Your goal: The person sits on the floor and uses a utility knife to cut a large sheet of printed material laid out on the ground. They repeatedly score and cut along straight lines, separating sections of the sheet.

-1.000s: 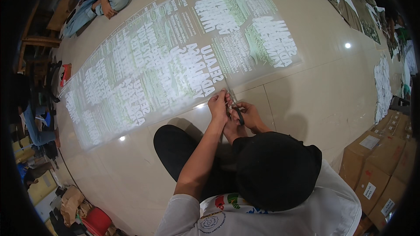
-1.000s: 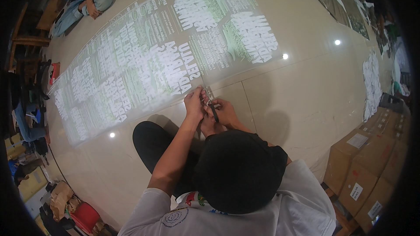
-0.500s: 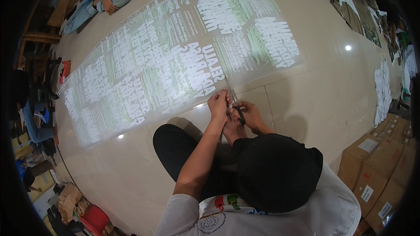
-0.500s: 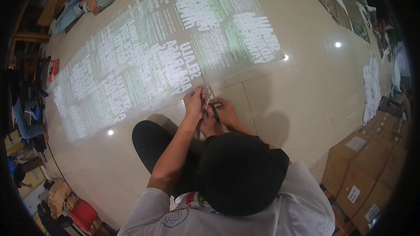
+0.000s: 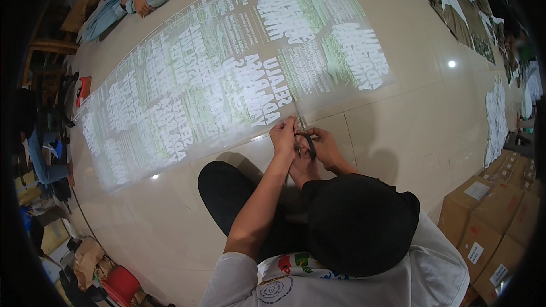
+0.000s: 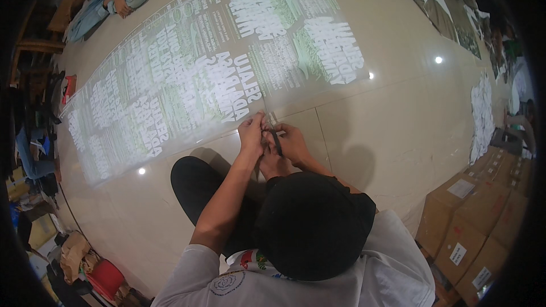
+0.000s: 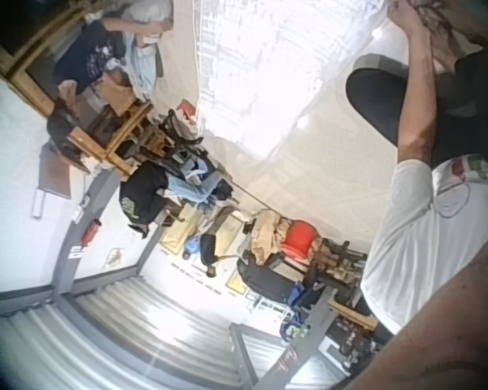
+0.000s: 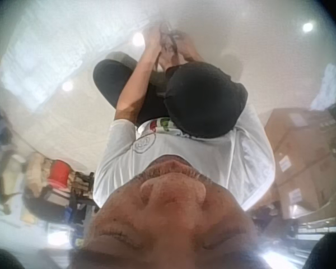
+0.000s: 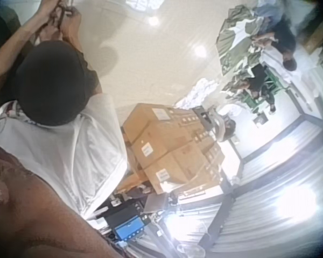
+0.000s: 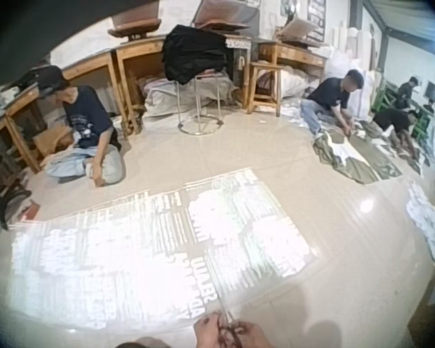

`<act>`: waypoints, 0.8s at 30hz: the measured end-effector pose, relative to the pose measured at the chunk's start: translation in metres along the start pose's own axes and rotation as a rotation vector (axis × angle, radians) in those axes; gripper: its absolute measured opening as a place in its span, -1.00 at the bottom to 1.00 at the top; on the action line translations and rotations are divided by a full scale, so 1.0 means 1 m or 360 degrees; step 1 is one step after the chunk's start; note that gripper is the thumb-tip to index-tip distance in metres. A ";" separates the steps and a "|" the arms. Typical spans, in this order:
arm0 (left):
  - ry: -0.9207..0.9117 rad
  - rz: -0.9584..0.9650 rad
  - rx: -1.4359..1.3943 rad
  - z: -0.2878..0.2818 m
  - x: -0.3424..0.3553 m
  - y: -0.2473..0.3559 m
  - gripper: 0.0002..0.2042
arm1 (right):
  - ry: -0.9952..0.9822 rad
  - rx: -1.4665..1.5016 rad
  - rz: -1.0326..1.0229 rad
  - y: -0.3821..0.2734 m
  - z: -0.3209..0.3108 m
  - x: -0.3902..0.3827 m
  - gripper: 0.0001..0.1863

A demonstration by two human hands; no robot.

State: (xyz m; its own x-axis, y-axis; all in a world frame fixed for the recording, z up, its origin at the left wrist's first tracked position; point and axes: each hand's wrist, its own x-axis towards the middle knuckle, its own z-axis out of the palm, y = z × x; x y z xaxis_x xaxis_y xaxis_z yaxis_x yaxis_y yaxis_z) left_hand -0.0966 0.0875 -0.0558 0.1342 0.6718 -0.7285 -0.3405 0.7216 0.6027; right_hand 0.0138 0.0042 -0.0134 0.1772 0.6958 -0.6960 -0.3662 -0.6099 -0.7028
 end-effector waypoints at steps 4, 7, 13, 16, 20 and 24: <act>0.0035 0.0000 0.0060 -0.001 0.002 0.001 -0.75 | 0.0012 -0.0076 -0.0024 -0.009 0.003 0.003 -0.65; 0.0014 -0.0018 0.0017 -0.004 0.003 0.002 -0.74 | 0.0006 -0.0081 0.0015 -0.019 0.007 -0.002 -0.63; 0.0015 -0.0088 -0.0004 -0.002 0.001 0.005 -0.77 | 0.0059 -0.0138 0.0068 -0.027 0.008 -0.011 -0.59; 0.0015 -0.0103 0.0021 -0.003 -0.002 0.005 -0.80 | 0.0068 -0.0081 0.0025 -0.026 0.012 -0.010 -0.59; 0.0009 -0.0124 -0.0069 0.018 -0.021 0.014 -0.80 | 0.0144 -0.0085 -0.0037 -0.020 0.003 0.000 -0.59; -0.0020 -0.0100 -0.0036 0.002 -0.010 0.010 -0.80 | 0.0095 -0.0086 0.0002 -0.034 0.014 0.000 -0.60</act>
State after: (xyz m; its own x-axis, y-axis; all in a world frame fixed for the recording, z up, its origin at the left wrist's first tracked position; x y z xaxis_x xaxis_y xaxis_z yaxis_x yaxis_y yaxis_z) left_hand -0.0996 0.0883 -0.0418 0.1676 0.6272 -0.7606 -0.3521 0.7587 0.5481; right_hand 0.0135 0.0307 0.0127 0.2316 0.6719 -0.7035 -0.3169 -0.6316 -0.7075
